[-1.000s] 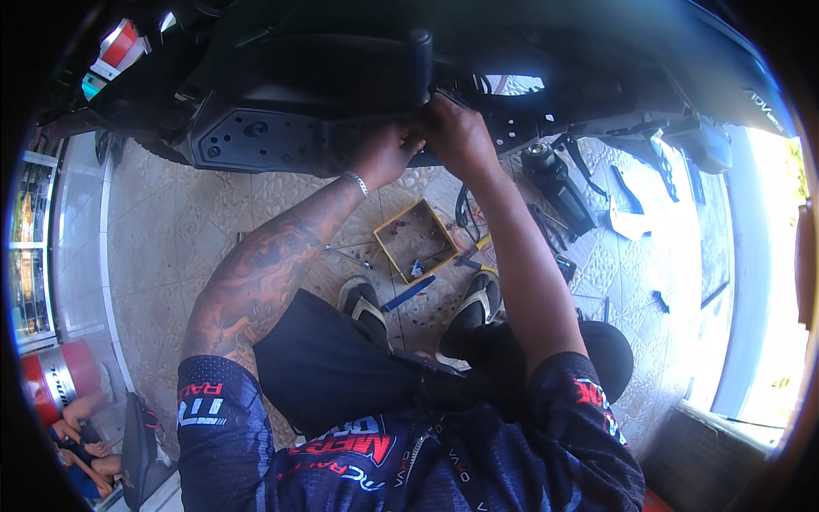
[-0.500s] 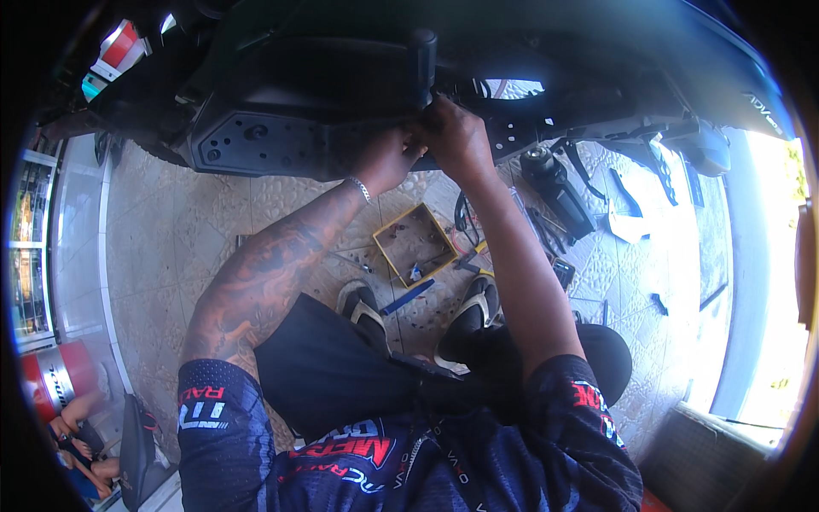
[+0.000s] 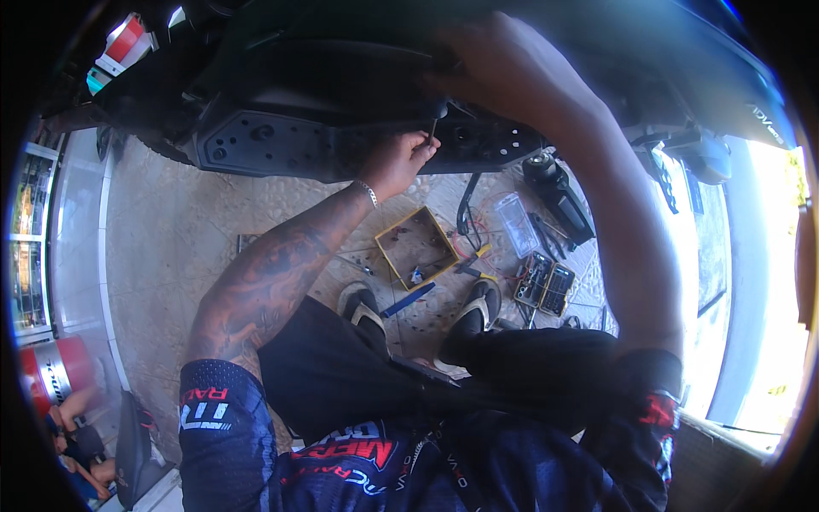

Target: The person is working on a motorcycle, specifically focusing on the under-seat area. They manipulate wires and components within the storage compartment, then reattach the seat and secure it with screws.

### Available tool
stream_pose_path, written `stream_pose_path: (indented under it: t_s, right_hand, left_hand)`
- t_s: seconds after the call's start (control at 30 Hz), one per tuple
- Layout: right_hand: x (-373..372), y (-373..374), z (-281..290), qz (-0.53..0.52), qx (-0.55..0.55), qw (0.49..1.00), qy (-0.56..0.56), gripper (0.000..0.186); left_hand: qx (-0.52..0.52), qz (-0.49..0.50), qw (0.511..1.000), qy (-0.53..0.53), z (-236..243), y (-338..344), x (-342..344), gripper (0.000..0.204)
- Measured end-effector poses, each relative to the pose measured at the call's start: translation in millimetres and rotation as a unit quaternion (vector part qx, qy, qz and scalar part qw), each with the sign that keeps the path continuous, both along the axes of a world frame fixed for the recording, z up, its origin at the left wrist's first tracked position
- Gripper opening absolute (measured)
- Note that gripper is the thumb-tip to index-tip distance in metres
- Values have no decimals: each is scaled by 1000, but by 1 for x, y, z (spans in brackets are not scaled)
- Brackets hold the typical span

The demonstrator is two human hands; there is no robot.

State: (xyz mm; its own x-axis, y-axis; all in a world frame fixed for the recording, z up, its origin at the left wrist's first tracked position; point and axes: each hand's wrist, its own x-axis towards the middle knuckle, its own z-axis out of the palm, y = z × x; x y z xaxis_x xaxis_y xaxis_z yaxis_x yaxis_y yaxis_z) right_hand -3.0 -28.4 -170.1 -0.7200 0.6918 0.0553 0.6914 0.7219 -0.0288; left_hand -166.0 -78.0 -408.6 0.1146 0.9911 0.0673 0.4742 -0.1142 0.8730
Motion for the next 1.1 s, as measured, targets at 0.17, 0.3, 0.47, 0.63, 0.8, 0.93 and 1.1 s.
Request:
stream_pose_path:
  t_s: [0.17, 0.3, 0.47, 0.63, 0.8, 0.93, 1.1]
  right_hand:
    - [-3, 13, 9, 172, 77, 980, -67, 24]
    - [-6, 19, 8, 323, 115, 939, 8, 26]
    - [-24, 14, 3, 43, 33, 994, -100, 35]
    - [-28, 2, 10, 243, 120, 959, -84, 29]
    - [-44, 3, 19, 77, 33, 952, -295, 26]
    - [-43, -2, 11, 230, 101, 963, -99, 30]
    - [-45, -1, 11, 62, -3, 975, -213, 31]
  left_hand:
    - [-7, -10, 1000, 20, -1, 7, 0, 23]
    - [-9, -8, 1000, 14, -6, 7, 0, 24]
    - [-18, 9, 999, 30, -9, 8, 0, 24]
    - [-7, 4, 1000, -5, -12, 8, -2, 22]
    - [-21, 2, 1000, -7, -11, 7, -1, 22]
    - [-9, -10, 1000, -8, -9, 6, -2, 22]
    - [-12, -12, 1000, 2, -14, 8, -2, 22]
